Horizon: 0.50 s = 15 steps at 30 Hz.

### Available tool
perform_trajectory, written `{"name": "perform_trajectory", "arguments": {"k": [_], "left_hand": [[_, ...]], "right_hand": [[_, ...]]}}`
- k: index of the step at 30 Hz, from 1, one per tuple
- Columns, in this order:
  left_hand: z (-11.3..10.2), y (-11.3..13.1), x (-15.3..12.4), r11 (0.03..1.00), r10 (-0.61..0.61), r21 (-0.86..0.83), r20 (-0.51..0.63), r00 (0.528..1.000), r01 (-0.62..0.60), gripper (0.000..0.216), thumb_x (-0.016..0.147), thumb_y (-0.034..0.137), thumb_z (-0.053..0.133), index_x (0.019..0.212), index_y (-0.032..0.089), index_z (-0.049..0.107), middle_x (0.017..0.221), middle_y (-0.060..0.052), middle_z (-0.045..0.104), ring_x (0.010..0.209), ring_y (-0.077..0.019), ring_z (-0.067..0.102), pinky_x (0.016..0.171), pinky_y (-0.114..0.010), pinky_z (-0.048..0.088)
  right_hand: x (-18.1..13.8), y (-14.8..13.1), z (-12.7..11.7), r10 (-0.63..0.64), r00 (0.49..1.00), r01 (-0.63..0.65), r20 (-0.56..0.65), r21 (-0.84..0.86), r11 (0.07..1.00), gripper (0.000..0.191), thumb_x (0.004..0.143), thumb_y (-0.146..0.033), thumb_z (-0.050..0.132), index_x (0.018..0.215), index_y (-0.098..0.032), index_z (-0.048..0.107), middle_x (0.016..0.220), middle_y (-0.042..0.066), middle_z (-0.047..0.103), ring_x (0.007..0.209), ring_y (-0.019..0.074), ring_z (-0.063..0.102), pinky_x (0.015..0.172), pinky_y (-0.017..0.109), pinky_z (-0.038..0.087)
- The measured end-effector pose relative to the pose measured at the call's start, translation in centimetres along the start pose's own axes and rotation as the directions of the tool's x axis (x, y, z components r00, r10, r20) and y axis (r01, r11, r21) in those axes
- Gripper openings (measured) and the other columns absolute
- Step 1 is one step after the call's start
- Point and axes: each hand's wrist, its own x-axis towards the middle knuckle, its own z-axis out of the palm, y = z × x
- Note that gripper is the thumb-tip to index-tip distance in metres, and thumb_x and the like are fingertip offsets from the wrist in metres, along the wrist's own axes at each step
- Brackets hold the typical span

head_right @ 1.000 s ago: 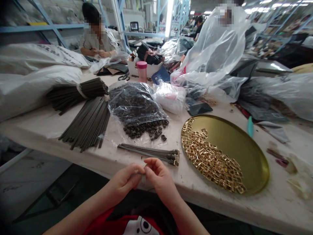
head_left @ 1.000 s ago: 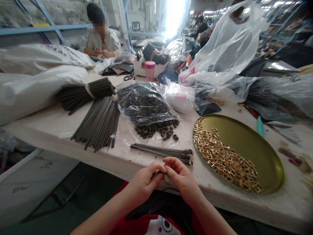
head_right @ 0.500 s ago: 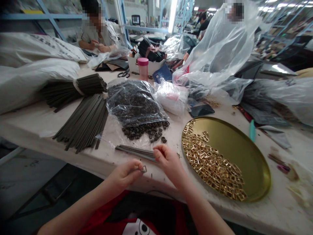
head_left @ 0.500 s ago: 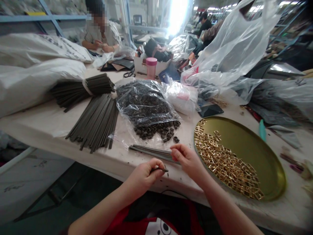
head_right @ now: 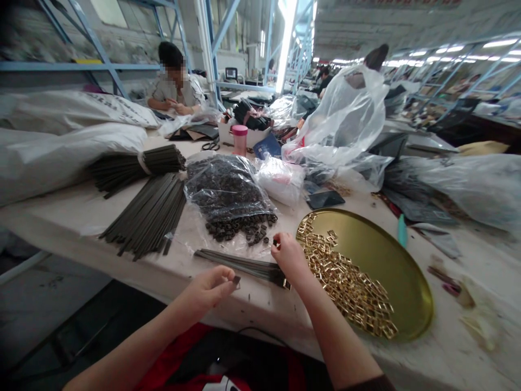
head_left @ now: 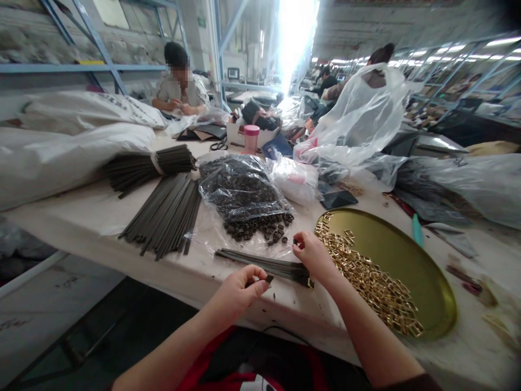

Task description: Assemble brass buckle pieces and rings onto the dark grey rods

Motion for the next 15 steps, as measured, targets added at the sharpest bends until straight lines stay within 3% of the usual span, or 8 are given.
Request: {"name": "perform_trajectory", "arguments": {"k": [2, 4, 7, 8, 9, 15], "left_hand": [[0.2, 0.4, -0.1, 1.0, 0.018, -0.013, 0.002, 1.0, -0.018, 0.02, 0.076, 0.036, 0.052, 0.082, 0.017, 0.05, 0.056, 0.009, 0.038, 0.049, -0.0067, 0.031, 0.047, -0.018, 0.026], [0.5, 0.8, -0.1, 0.999, 0.052, -0.013, -0.002, 0.999, -0.052, 0.021, 0.075, 0.036, 0.053, 0.079, 0.017, 0.05, 0.056, 0.009, 0.038, 0.048, -0.0064, 0.03, 0.046, -0.018, 0.026], [0.7, 1.3, -0.4, 0.994, 0.106, 0.019, -0.02, 0.994, -0.105, 0.024, 0.074, 0.039, 0.054, 0.077, 0.016, 0.052, 0.057, 0.008, 0.039, 0.049, -0.0064, 0.031, 0.047, -0.018, 0.026], [0.7, 1.4, -0.6, 0.993, 0.118, 0.033, -0.028, 0.993, -0.117, 0.026, 0.074, 0.041, 0.054, 0.077, 0.015, 0.053, 0.057, 0.007, 0.04, 0.05, -0.0064, 0.031, 0.047, -0.018, 0.026], [0.7, 1.5, -0.8, 0.991, 0.127, 0.049, -0.034, 0.991, -0.125, 0.028, 0.074, 0.043, 0.054, 0.076, 0.015, 0.054, 0.058, 0.007, 0.041, 0.051, -0.0066, 0.032, 0.048, -0.018, 0.026], [0.3, 1.3, -2.1, 0.982, 0.135, 0.138, -0.044, 0.99, -0.128, 0.027, 0.076, 0.042, 0.052, 0.076, 0.015, 0.055, 0.06, 0.005, 0.047, 0.054, -0.0081, 0.036, 0.05, -0.018, 0.029]], "right_hand": [[-1.9, -0.9, -0.8, -0.014, 0.999, 0.008, 0.044, 0.116, 0.993, 0.015, 0.077, -0.018, 0.049, 0.091, -0.015, 0.055, 0.081, 0.005, 0.064, 0.07, 0.0156, 0.061, 0.066, 0.027, 0.045], [-4.1, -2.2, -1.2, -0.02, 0.994, -0.017, 0.106, 0.343, 0.939, 0.018, 0.079, -0.027, 0.049, 0.093, -0.016, 0.054, 0.077, 0.002, 0.064, 0.067, 0.0138, 0.062, 0.064, 0.025, 0.047], [-7.1, -4.2, -1.2, -0.019, 0.978, -0.155, 0.207, 0.788, 0.596, 0.021, 0.075, -0.034, 0.058, 0.088, -0.018, 0.056, 0.076, 0.001, 0.064, 0.069, 0.0132, 0.06, 0.069, 0.027, 0.047], [-7.8, -4.7, -1.2, -0.022, 0.974, -0.186, 0.226, 0.85, 0.493, 0.021, 0.072, -0.034, 0.062, 0.085, -0.018, 0.058, 0.075, 0.0, 0.063, 0.068, 0.0125, 0.059, 0.069, 0.027, 0.046], [-8.3, -5.2, -1.1, -0.024, 0.972, -0.199, 0.234, 0.872, 0.447, 0.021, 0.07, -0.034, 0.065, 0.082, -0.018, 0.059, 0.073, -0.001, 0.063, 0.066, 0.0117, 0.058, 0.067, 0.026, 0.045], [-9.5, -6.1, -0.3, 0.017, 0.971, -0.22, 0.239, 0.86, 0.46, 0.023, 0.068, -0.038, 0.066, 0.072, -0.016, 0.062, 0.063, -0.001, 0.06, 0.06, 0.0112, 0.053, 0.063, 0.026, 0.043]]}}
